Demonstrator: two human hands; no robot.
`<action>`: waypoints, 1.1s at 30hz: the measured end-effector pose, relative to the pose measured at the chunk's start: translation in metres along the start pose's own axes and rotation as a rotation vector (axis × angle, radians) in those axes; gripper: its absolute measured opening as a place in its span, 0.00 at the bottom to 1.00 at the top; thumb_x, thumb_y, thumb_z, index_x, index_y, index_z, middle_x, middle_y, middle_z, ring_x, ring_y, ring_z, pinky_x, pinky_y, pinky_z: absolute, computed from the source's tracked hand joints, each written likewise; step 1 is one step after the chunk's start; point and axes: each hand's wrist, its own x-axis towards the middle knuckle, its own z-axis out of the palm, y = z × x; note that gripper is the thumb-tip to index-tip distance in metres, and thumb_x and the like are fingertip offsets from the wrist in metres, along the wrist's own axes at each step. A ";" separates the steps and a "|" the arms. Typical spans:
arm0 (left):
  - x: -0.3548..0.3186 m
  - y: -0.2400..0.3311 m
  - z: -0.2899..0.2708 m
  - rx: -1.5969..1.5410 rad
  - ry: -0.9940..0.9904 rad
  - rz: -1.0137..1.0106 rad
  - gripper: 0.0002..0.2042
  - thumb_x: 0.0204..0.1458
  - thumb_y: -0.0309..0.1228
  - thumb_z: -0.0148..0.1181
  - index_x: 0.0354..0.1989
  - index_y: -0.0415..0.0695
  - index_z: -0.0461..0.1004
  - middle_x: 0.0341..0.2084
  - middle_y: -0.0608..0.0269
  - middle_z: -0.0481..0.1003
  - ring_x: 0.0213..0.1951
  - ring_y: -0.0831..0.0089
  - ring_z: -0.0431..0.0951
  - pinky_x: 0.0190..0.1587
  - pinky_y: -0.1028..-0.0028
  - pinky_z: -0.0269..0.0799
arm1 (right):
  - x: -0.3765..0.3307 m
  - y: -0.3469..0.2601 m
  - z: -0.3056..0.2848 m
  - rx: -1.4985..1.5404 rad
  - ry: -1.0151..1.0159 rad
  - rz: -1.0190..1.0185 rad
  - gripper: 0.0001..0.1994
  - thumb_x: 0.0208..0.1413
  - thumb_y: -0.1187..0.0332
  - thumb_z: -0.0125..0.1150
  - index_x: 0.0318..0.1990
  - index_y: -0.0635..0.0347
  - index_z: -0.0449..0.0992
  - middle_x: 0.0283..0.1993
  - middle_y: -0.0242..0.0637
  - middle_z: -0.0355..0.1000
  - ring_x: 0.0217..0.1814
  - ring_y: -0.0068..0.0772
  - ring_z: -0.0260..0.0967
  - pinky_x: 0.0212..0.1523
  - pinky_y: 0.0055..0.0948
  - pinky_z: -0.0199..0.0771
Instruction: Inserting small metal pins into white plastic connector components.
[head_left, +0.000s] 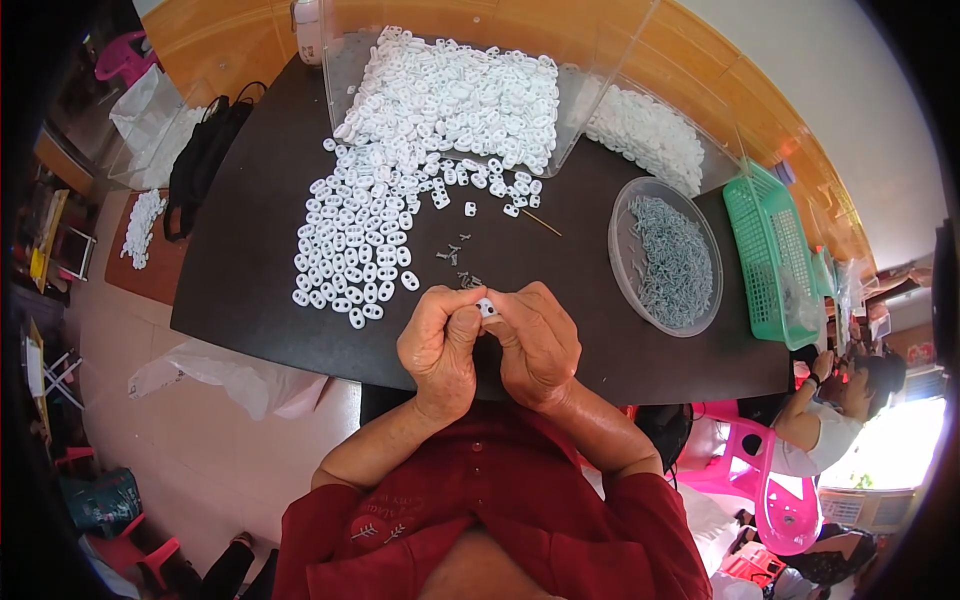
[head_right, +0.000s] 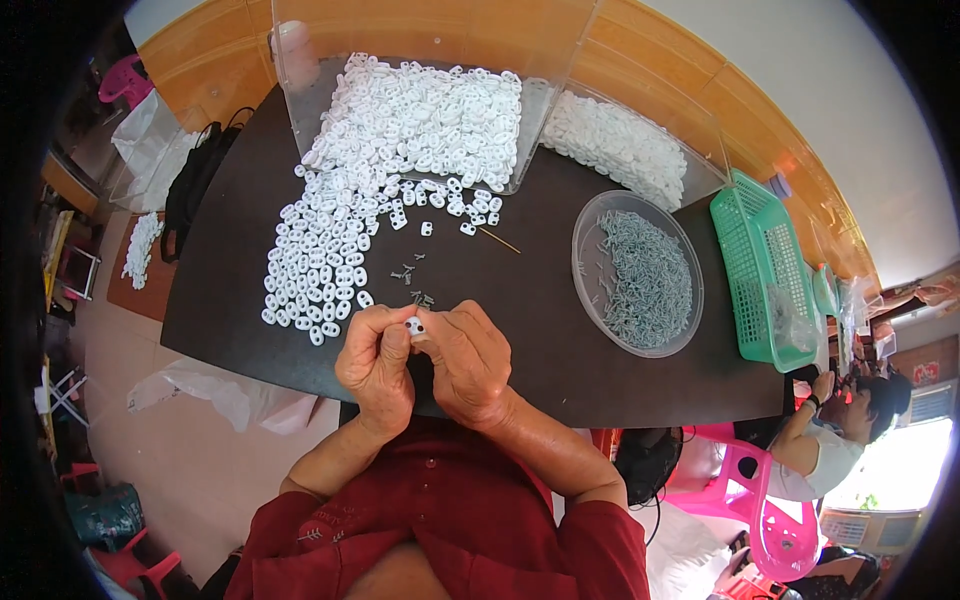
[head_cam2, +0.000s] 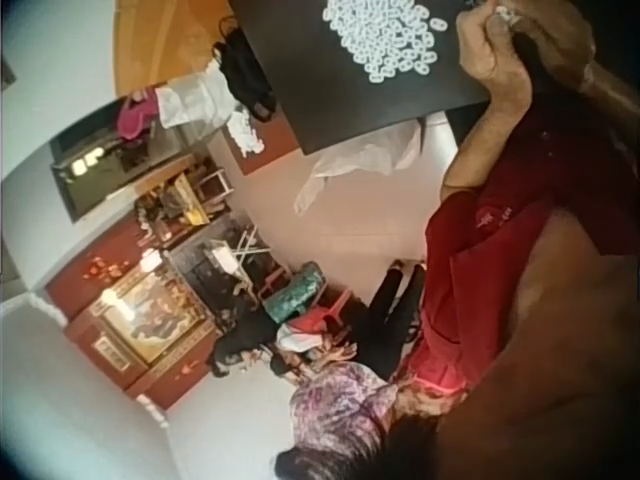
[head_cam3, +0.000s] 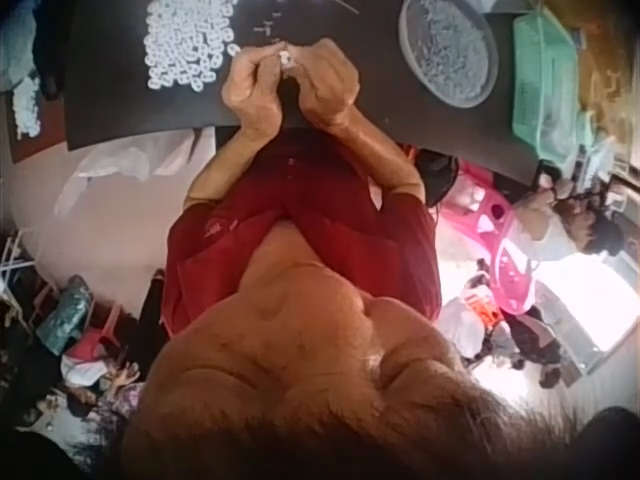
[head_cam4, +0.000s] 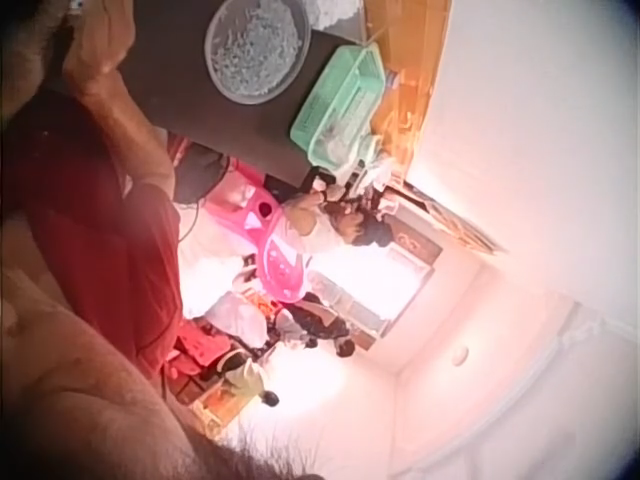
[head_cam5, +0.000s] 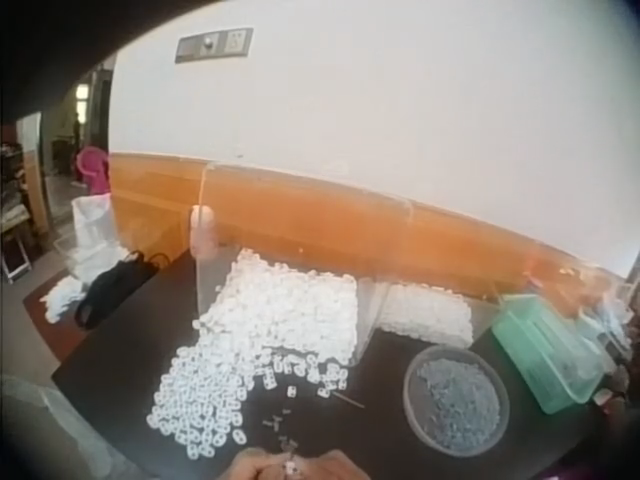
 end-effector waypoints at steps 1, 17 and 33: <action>-0.001 -0.002 -0.001 0.013 0.003 -0.013 0.10 0.56 0.30 0.55 0.39 0.35 0.74 0.28 0.71 0.66 0.29 0.84 0.62 0.33 0.84 0.58 | -0.001 0.000 0.000 -0.005 -0.007 -0.011 0.14 0.41 0.83 0.61 0.39 0.72 0.73 0.27 0.40 0.71 0.23 0.32 0.63 0.22 0.26 0.64; 0.004 0.007 0.002 0.159 -0.026 -0.045 0.11 0.56 0.19 0.46 0.45 0.34 0.72 0.30 0.67 0.70 0.30 0.84 0.66 0.33 0.84 0.64 | 0.012 -0.001 -0.009 -0.015 -0.081 0.071 0.11 0.41 0.82 0.60 0.35 0.69 0.74 0.32 0.41 0.73 0.27 0.35 0.67 0.26 0.28 0.66; 0.043 -0.004 -0.036 0.103 -0.008 -0.177 0.13 0.55 0.23 0.52 0.48 0.35 0.68 0.31 0.63 0.74 0.30 0.82 0.69 0.34 0.82 0.66 | 0.175 0.189 -0.170 -0.825 0.046 0.337 0.11 0.46 0.74 0.59 0.39 0.62 0.77 0.35 0.43 0.75 0.35 0.34 0.73 0.37 0.28 0.71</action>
